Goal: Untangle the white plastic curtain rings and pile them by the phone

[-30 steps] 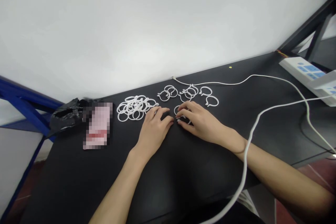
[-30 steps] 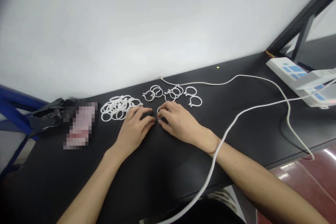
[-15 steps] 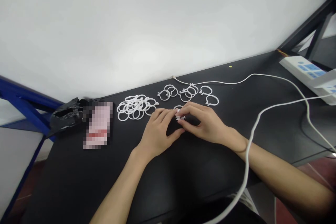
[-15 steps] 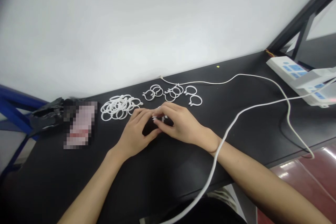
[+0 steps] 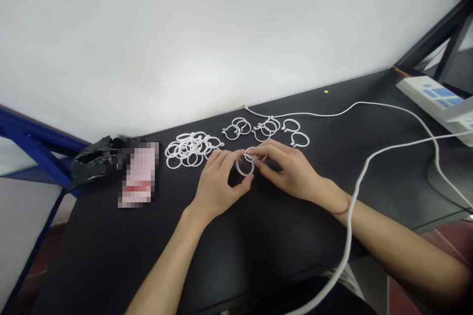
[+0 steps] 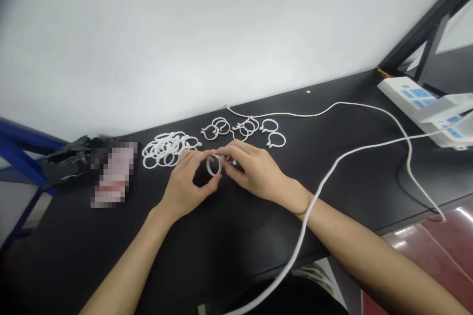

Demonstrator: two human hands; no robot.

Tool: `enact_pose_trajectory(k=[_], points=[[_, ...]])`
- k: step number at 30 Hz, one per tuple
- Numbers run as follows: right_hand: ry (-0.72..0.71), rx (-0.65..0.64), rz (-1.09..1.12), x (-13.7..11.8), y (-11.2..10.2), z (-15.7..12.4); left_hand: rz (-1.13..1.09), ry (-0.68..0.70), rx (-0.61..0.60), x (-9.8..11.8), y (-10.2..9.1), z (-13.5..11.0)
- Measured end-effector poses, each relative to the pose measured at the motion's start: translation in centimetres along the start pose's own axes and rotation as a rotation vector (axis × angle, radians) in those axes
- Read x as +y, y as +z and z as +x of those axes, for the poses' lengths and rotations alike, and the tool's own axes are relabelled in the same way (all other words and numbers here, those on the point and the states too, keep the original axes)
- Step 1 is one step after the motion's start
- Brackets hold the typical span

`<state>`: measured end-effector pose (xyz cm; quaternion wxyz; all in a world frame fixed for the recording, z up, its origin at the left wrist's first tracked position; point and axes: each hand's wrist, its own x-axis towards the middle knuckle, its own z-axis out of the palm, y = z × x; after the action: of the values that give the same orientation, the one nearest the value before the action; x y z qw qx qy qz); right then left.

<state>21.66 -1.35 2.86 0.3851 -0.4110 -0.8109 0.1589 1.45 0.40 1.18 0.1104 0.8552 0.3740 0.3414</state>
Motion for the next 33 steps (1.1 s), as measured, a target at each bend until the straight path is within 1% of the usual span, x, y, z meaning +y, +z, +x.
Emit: enact_pose_trajectory(k=[4, 10, 13, 15, 17, 21, 23, 25, 29, 33], points=[[-0.007, -0.033, -0.047, 0.2, 0.1, 0.0, 0.039, 0.015, 0.012, -0.3, 0.1, 0.0], [0.019, -0.022, -0.039, 0.2, 0.2, 0.0, 0.048, 0.029, 0.011, -0.2, 0.0, 0.0], [0.048, -0.014, -0.036, 0.3, 0.4, 0.0, 0.057, 0.025, 0.002, -0.2, -0.1, 0.0], [0.080, -0.012, -0.077, 0.4, 0.5, 0.0, 0.103, 0.010, 0.020, -0.4, -0.3, 0.0], [0.099, -0.017, -0.167, 0.6, 0.7, 0.0, 0.206, -0.044, 0.060, -0.8, -0.5, 0.1], [0.073, -0.049, -0.348, 1.0, 0.9, -0.1, 0.433, -0.233, 0.130, -2.0, -1.0, 0.1], [0.064, -0.070, -0.393, 1.2, 1.0, -0.1, 0.496, -0.312, 0.148, -2.5, -1.2, 0.0], [0.066, -0.097, -0.418, 1.2, 1.1, -0.2, 0.530, -0.375, 0.141, -2.7, -1.3, 0.0], [0.102, -0.179, -0.461, 1.3, 1.2, -0.4, 0.528, -0.439, 0.069, -2.9, -1.0, -0.2], [0.142, -0.211, -0.508, 1.3, 1.2, -0.4, 0.506, -0.433, 0.035, -3.2, -0.6, -0.4]])
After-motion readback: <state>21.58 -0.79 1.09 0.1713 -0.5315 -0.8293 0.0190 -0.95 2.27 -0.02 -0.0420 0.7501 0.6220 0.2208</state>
